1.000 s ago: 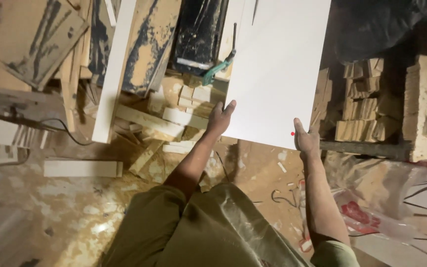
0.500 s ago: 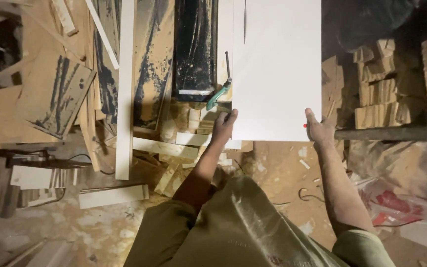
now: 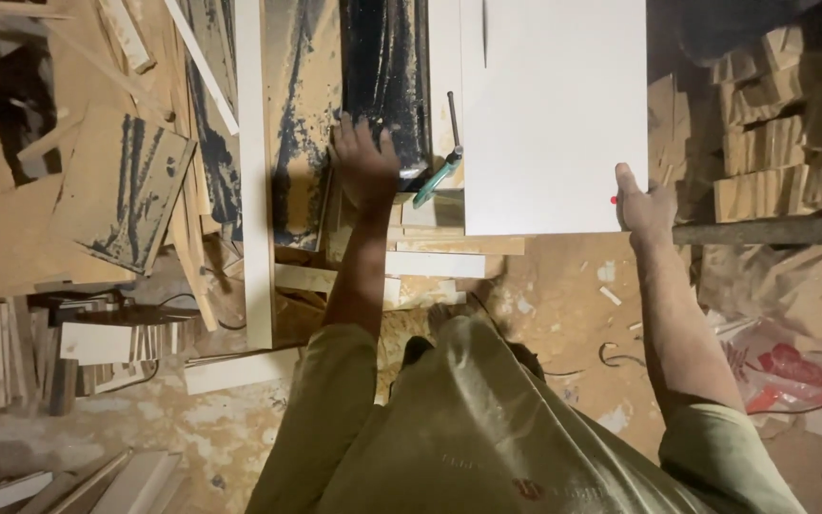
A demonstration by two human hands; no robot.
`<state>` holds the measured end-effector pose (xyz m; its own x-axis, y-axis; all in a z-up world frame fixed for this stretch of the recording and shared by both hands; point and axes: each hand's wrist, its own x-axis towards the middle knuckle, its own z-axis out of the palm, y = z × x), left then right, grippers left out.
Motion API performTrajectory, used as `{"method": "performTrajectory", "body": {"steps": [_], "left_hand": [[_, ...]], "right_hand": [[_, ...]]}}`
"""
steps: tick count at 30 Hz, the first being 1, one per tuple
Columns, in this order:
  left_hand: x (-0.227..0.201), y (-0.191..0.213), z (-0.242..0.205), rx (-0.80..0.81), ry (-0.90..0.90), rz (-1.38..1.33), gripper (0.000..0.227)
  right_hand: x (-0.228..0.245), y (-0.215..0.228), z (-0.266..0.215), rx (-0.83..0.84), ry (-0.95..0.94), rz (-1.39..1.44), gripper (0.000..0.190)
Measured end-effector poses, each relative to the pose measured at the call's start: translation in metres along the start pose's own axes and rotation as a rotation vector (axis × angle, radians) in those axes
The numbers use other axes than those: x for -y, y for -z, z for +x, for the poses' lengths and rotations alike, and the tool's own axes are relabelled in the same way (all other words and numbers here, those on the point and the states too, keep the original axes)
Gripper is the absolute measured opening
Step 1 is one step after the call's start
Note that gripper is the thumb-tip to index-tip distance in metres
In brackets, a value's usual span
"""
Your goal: The person uses a table saw to cut a white rectangular board into smaller pieces. They guide the board through the saw blade with both hands, making several cuts to produce narrow strips and smaller sections.
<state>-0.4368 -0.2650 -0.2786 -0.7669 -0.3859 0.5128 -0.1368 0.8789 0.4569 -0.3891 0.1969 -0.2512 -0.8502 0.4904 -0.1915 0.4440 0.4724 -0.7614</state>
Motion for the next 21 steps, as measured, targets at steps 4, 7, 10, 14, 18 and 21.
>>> {"method": "performTrajectory", "body": {"steps": [4,7,10,14,18,21], "left_hand": [[0.006,-0.026,-0.002,-0.067,-0.038,0.181,0.05],[0.011,-0.03,-0.006,-0.138,-0.089,0.24,0.051],[0.007,-0.032,0.003,-0.1,-0.057,0.208,0.049],[-0.001,-0.022,-0.004,-0.036,0.016,0.234,0.05],[-0.005,-0.019,-0.006,-0.026,0.033,0.249,0.05],[-0.003,-0.037,-0.008,-0.198,-0.045,0.235,0.049]], "right_hand": [[0.01,-0.005,0.008,-0.005,0.017,0.031,0.053],[0.014,-0.006,0.009,0.009,-0.019,0.038,0.058],[0.013,-0.01,0.03,-0.009,-0.02,-0.011,0.068],[0.015,-0.011,0.041,0.0,-0.023,-0.068,0.062],[0.043,-0.019,0.037,0.0,-0.045,0.046,0.055],[0.048,-0.022,0.051,0.01,-0.028,0.041,0.062]]}}
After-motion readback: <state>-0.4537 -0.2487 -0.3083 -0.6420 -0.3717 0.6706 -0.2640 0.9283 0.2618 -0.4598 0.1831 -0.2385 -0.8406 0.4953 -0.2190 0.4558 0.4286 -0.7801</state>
